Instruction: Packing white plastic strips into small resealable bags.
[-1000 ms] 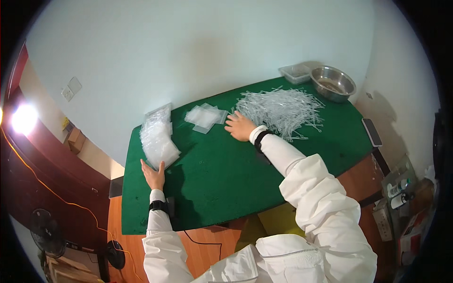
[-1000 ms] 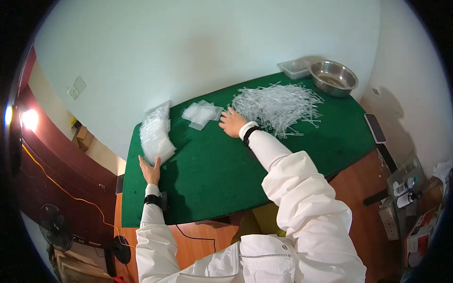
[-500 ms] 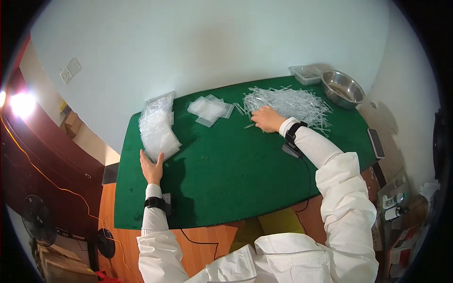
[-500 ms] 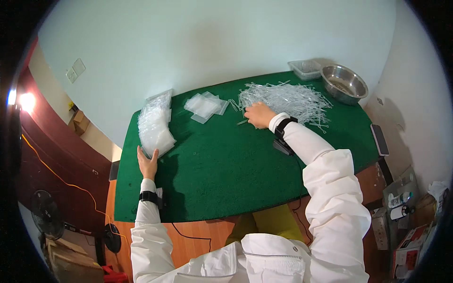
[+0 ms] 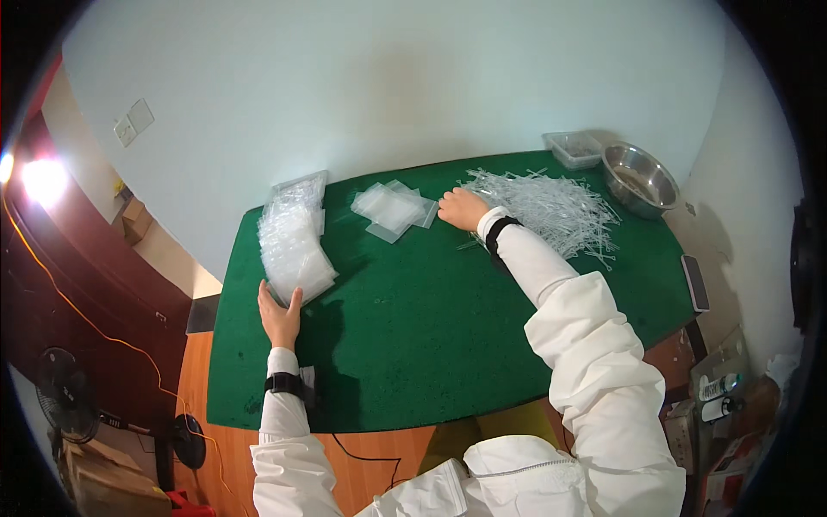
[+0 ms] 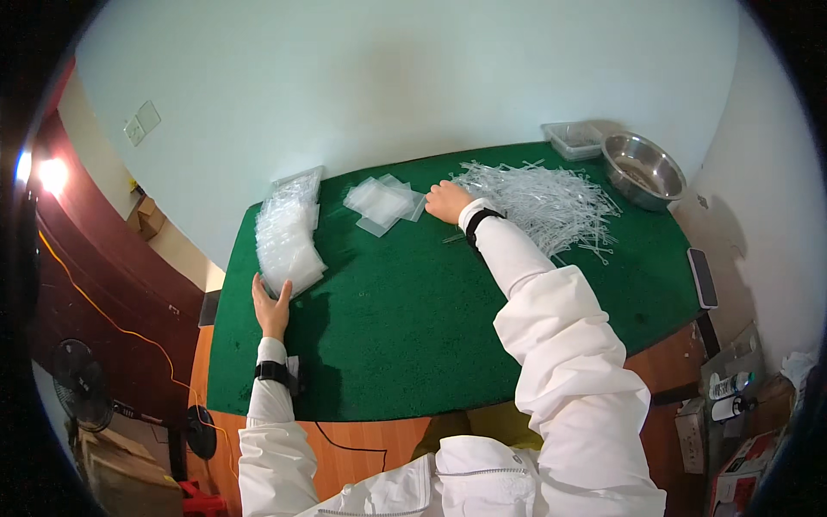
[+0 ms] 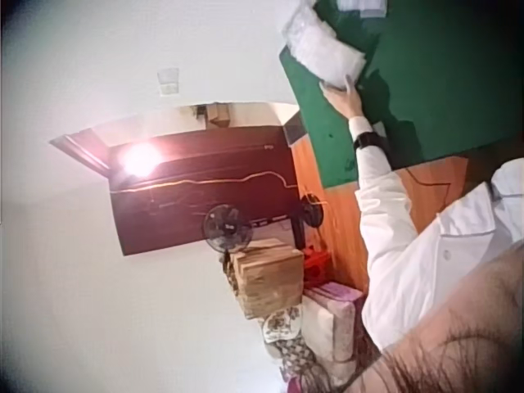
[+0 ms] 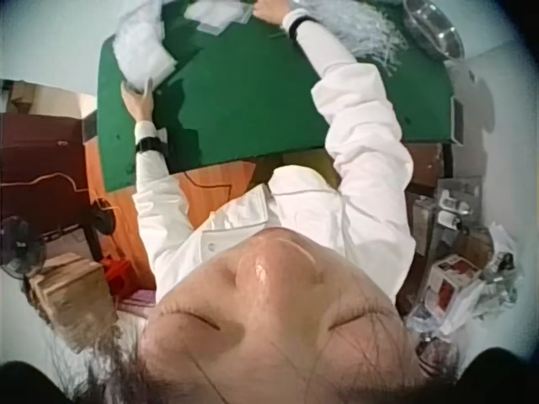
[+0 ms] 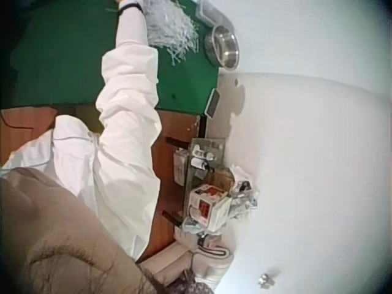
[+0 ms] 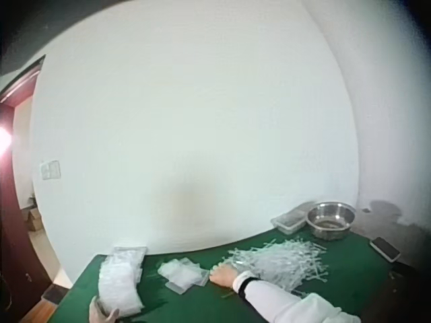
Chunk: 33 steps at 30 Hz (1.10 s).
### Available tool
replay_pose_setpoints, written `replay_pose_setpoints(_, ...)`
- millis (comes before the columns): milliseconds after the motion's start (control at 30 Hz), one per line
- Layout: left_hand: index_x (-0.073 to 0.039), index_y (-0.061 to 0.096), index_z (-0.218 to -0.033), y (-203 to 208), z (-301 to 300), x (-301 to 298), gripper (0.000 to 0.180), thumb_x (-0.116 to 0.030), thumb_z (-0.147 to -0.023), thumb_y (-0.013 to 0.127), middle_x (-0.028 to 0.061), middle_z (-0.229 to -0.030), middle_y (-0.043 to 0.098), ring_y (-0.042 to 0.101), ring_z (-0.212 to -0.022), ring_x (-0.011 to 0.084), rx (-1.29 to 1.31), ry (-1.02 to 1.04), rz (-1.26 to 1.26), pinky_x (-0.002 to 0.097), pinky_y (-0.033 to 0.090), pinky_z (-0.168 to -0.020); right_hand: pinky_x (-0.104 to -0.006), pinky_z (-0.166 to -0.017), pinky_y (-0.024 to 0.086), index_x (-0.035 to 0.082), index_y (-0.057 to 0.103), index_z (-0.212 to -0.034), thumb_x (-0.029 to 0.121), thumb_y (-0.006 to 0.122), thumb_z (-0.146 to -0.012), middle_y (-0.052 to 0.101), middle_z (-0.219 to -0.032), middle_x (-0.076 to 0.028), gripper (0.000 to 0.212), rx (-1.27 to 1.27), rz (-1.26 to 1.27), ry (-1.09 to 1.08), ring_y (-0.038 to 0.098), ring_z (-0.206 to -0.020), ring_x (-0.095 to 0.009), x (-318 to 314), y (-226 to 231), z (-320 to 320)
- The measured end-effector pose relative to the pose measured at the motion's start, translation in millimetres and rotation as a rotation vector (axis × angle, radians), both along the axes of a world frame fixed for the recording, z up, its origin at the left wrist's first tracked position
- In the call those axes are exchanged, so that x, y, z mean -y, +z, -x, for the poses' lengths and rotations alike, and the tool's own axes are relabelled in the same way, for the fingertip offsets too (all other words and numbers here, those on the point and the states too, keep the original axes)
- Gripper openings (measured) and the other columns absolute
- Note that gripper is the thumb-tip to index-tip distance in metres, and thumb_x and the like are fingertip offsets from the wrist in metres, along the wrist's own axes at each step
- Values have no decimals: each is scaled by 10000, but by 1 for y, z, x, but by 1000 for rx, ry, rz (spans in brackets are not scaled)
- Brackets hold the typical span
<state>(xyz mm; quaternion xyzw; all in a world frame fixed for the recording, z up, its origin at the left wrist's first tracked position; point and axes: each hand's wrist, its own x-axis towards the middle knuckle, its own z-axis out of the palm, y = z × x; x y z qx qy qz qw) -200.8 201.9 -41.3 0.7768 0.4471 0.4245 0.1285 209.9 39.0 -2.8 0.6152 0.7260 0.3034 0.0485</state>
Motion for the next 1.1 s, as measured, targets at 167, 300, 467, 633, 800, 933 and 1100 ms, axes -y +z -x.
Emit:
replay_pose_setpoints(167, 27, 337, -1287, 7, -9, 4, 793, -435, -733, 667, 203, -1231, 442, 451, -1127, 324, -20, -13, 37, 388, 368, -940, -389, -670, 473, 85, 585, -654, 131, 527, -731, 569, -750, -70, 107, -17, 78, -75, 578, -798, -248, 25, 5, -27)
replay_pose_setpoints(300, 28, 333, -1288, 5, -4, -4, 799, -429, -730, 676, 196, -1193, 475, 482, -1087, 312, 5, 8, -16, 378, 391, -906, -402, -690, 489, 80, 593, -669, 121, 532, -723, 587, -792, -84, 91, -54, 183, -233, 588, -843, -271, 41, 14, -29)
replay_pose_setpoints(467, 27, 328, -1287, 4, -4, 1, 796, -422, -731, 681, 183, -1142, 509, 506, -1040, 300, 71, 32, 74, 367, 403, -880, -396, -655, 508, 67, 652, -730, 117, 531, -746, 624, -812, -98, 131, -92, 179, -219, 616, -787, -284, 73, 22, -33)
replay_pose_setpoints(633, 38, 322, -1285, 7, -5, 3, 793, -402, -735, 686, 171, -1100, 531, 520, -995, 288, 145, 12, 84, 362, 411, -863, -402, -637, 503, 77, 648, -719, 128, 536, -740, 621, -794, -99, 125, -103, 112, -190, 615, -780, -281, 99, 21, -43)
replay_pose_setpoints(800, 31, 337, -1276, 6, -4, -3, 738, -329, -739, 693, 171, -1117, 513, 496, -1026, 294, 190, 31, -14, 371, 391, -889, -412, -617, 488, 79, 642, -720, 142, 533, -743, 614, -787, -118, 128, -196, 37, -218, 608, -774, -293, 127, 29, -49)
replay_pose_setpoints(933, 17, 372, -1245, 12, -5, 10, 662, -239, -728, 696, 177, -1132, 496, 468, -1059, 314, 126, 38, -239, 387, 366, -921, -421, -631, 478, 70, 637, -722, 128, 535, -748, 614, -797, -133, 120, -191, 92, -284, 603, -773, -304, 148, 44, -42)
replay_pose_setpoints(1100, 1, 416, -1212, 40, -39, 44, 592, -163, -716, 695, 170, -1163, 474, 462, -1073, 307, 83, -99, -454, 393, 400, -881, -402, -728, 469, 56, 629, -837, 79, 558, -737, 610, -905, -137, 125, -489, 129, -432, 584, -867, -311, 169, 57, -36)
